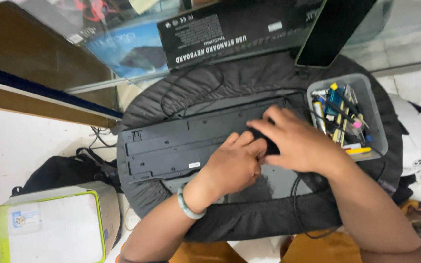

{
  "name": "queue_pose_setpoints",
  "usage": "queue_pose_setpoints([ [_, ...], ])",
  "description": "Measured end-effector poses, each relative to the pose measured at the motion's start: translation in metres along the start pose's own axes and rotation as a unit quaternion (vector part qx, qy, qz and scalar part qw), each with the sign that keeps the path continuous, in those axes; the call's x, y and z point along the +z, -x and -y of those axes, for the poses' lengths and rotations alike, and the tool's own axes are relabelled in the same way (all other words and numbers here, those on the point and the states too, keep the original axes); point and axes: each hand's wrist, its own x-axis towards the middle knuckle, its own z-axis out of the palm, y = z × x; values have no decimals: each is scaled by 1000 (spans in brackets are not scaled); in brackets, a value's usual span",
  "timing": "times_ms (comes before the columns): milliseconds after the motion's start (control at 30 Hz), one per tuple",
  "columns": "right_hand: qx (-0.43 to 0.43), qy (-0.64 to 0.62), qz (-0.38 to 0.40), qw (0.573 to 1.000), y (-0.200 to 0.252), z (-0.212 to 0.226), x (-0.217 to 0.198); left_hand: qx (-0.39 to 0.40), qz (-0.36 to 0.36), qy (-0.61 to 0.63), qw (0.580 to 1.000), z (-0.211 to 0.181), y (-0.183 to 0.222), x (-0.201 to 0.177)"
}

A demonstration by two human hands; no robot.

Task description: Unscrewing the back panel of a computer keyboard using a manual screwdriver.

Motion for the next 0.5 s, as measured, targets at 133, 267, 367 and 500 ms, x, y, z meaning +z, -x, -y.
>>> queue_pose_setpoints([
  [133, -15, 10, 34, 999, 1, 4, -1, 10, -22, -28, 999, -6, 2, -17],
  [267, -58, 33, -17, 998, 0, -8, 8, -4, 13, 21, 1000, 0, 3, -34],
  [367, -67, 2, -81, 995, -1, -12, -1, 3, 6, 50, 999, 8, 4, -39],
  [500, -96, -32, -370, 924, -5, -37, -2, 44, -85, 138, 986, 16, 3, -63],
])
